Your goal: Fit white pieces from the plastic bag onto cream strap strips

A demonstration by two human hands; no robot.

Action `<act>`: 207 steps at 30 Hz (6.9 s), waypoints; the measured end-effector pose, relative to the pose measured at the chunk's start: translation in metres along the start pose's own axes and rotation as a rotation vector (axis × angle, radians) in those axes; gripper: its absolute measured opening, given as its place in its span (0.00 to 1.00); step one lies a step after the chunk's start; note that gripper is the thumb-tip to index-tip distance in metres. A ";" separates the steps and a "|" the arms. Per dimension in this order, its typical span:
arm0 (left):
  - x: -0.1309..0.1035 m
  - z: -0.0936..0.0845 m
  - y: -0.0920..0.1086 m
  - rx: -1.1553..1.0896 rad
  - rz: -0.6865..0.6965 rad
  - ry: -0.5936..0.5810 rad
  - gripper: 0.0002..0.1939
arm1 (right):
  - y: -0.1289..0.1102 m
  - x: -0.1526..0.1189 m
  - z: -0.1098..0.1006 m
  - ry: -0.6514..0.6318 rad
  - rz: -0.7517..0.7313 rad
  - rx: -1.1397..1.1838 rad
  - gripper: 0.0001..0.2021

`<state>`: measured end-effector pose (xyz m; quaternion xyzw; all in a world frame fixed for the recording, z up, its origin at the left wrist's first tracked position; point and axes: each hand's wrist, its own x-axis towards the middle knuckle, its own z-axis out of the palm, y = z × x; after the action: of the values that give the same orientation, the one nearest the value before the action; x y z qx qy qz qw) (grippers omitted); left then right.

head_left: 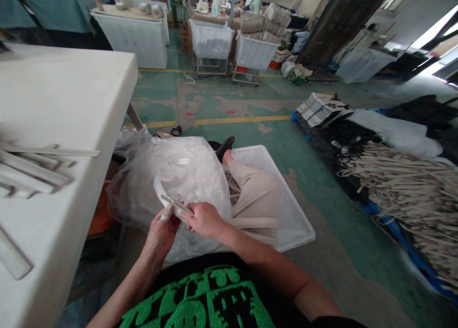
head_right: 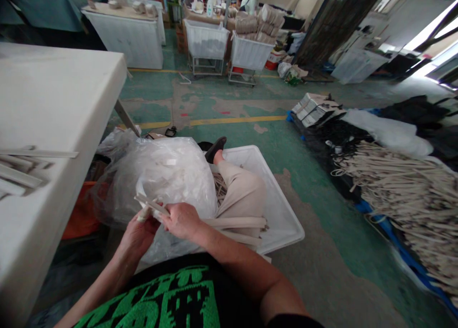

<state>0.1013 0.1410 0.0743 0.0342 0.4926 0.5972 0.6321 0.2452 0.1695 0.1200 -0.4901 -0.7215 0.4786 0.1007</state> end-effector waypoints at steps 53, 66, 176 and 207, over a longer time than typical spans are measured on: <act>0.013 -0.002 0.026 -0.056 0.055 0.053 0.12 | -0.005 0.001 -0.001 -0.027 -0.019 -0.100 0.10; 0.013 -0.003 0.028 -0.061 0.051 0.048 0.13 | -0.004 0.000 0.000 -0.026 -0.014 -0.117 0.10; 0.004 0.015 0.046 -0.119 0.039 0.122 0.10 | 0.000 0.002 0.005 -0.068 -0.045 -0.137 0.11; -0.004 0.013 0.028 -0.132 -0.013 0.090 0.14 | 0.001 0.000 0.006 -0.067 -0.027 -0.120 0.10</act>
<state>0.0909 0.1532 0.1009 -0.0376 0.4803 0.6251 0.6142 0.2418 0.1660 0.1162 -0.4693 -0.7582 0.4495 0.0533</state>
